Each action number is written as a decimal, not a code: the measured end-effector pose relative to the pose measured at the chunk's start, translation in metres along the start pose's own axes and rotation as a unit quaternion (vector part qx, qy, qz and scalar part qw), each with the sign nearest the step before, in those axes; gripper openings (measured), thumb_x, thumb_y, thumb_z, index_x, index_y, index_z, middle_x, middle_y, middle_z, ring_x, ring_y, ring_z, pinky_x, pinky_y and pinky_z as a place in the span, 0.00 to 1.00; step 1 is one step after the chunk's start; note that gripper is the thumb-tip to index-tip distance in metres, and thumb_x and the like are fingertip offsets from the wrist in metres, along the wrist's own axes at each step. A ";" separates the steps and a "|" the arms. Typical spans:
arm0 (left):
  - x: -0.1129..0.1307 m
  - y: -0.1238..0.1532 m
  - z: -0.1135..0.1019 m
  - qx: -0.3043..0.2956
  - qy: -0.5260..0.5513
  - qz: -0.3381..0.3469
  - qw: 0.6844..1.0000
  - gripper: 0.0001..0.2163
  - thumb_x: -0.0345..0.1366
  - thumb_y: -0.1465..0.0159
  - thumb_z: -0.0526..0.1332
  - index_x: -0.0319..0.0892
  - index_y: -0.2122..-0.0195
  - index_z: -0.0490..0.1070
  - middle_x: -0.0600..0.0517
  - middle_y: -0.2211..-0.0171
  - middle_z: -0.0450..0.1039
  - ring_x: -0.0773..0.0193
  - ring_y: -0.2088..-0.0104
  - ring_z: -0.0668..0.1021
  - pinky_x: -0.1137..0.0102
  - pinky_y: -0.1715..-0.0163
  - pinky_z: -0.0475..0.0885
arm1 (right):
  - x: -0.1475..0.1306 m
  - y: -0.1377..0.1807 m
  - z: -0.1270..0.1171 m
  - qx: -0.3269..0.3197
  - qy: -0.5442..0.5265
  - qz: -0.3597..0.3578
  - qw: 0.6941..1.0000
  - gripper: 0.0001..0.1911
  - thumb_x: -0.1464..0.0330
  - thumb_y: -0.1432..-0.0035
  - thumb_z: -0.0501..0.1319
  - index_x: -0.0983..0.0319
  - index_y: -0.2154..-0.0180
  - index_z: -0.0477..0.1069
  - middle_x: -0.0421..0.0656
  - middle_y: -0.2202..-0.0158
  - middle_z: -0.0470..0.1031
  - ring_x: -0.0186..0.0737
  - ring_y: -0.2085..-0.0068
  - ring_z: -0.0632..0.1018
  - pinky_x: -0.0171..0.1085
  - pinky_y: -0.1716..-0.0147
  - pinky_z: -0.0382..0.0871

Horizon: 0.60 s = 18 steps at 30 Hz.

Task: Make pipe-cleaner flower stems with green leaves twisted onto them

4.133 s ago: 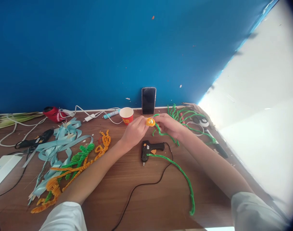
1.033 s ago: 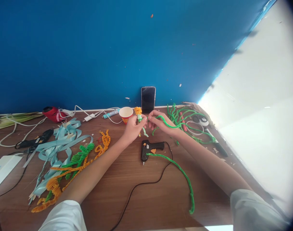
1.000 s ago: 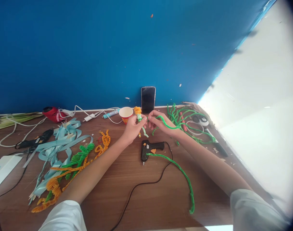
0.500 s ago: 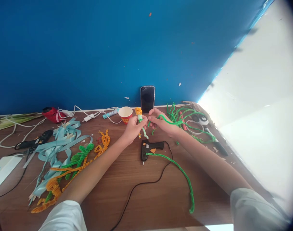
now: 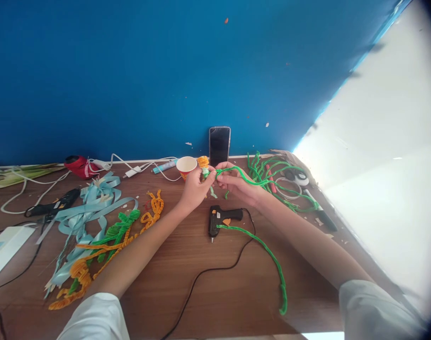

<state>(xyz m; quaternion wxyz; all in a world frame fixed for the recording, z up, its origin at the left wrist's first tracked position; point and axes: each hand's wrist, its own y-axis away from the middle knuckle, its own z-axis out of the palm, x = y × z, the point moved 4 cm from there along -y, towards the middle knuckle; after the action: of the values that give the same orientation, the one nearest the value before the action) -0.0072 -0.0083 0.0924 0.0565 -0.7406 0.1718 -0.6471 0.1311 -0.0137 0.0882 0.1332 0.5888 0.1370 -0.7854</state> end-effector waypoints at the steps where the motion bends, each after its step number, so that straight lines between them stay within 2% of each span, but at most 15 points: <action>1: -0.002 -0.001 -0.001 0.005 0.013 -0.014 1.000 0.09 0.40 0.40 0.60 0.39 0.64 0.69 0.54 0.75 0.71 0.69 0.75 0.74 0.74 0.73 0.69 | -0.002 0.001 0.000 -0.004 0.058 -0.024 0.998 0.19 0.65 0.52 0.67 0.59 0.58 0.66 0.39 0.67 0.73 0.34 0.66 0.74 0.34 0.66 0.68; 4: -0.007 -0.004 -0.003 0.019 0.036 -0.046 0.998 0.09 0.40 0.41 0.61 0.39 0.66 0.69 0.55 0.76 0.70 0.71 0.78 0.73 0.75 0.75 0.68 | -0.006 0.002 -0.002 0.019 0.236 -0.101 0.966 0.19 0.62 0.49 0.66 0.59 0.56 0.66 0.40 0.67 0.75 0.38 0.66 0.75 0.35 0.68 0.68; 7: -0.009 -0.005 -0.004 0.020 0.040 -0.054 0.998 0.09 0.40 0.42 0.62 0.39 0.68 0.70 0.55 0.77 0.70 0.71 0.78 0.73 0.76 0.76 0.68 | -0.010 0.003 -0.004 0.035 0.351 -0.151 0.923 0.18 0.60 0.46 0.64 0.59 0.55 0.68 0.41 0.67 0.76 0.39 0.68 0.76 0.36 0.68 0.68; 11: -0.011 -0.004 -0.003 0.000 0.042 -0.073 0.996 0.08 0.39 0.42 0.62 0.39 0.68 0.70 0.55 0.78 0.68 0.72 0.79 0.72 0.77 0.79 0.67 | -0.016 0.002 -0.007 0.009 0.417 -0.202 0.886 0.15 0.58 0.44 0.62 0.59 0.57 0.70 0.43 0.63 0.77 0.41 0.64 0.76 0.37 0.62 0.67; 15: -0.014 -0.002 0.001 -0.025 0.067 -0.104 0.992 0.10 0.40 0.43 0.62 0.39 0.66 0.69 0.56 0.79 0.66 0.72 0.80 0.70 0.78 0.82 0.64 | -0.017 0.001 -0.013 0.009 0.477 -0.228 0.849 0.12 0.59 0.40 0.58 0.60 0.61 0.71 0.43 0.67 0.76 0.37 0.70 0.72 0.35 0.67 0.64; 17: -0.015 -0.001 0.003 -0.034 0.076 -0.110 0.990 0.11 0.42 0.43 0.62 0.39 0.66 0.68 0.56 0.78 0.66 0.72 0.80 0.70 0.78 0.83 0.64 | -0.016 0.001 -0.013 0.025 0.493 -0.226 0.840 0.11 0.60 0.38 0.56 0.60 0.63 0.71 0.43 0.69 0.75 0.36 0.71 0.71 0.35 0.68 0.62; 18: -0.015 -0.001 0.004 -0.040 0.077 -0.111 0.990 0.11 0.42 0.43 0.62 0.40 0.66 0.68 0.56 0.78 0.66 0.72 0.80 0.70 0.77 0.82 0.64 | -0.015 0.002 -0.013 0.035 0.486 -0.217 0.846 0.11 0.61 0.38 0.55 0.60 0.64 0.71 0.43 0.71 0.74 0.36 0.72 0.70 0.36 0.68 0.62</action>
<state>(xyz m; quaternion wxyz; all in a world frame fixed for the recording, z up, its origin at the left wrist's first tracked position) -0.0045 -0.0034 0.0781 -0.0586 -0.7051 0.1175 -0.6968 0.1475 -0.0095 0.0989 -0.1456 0.8547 0.2808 -0.4116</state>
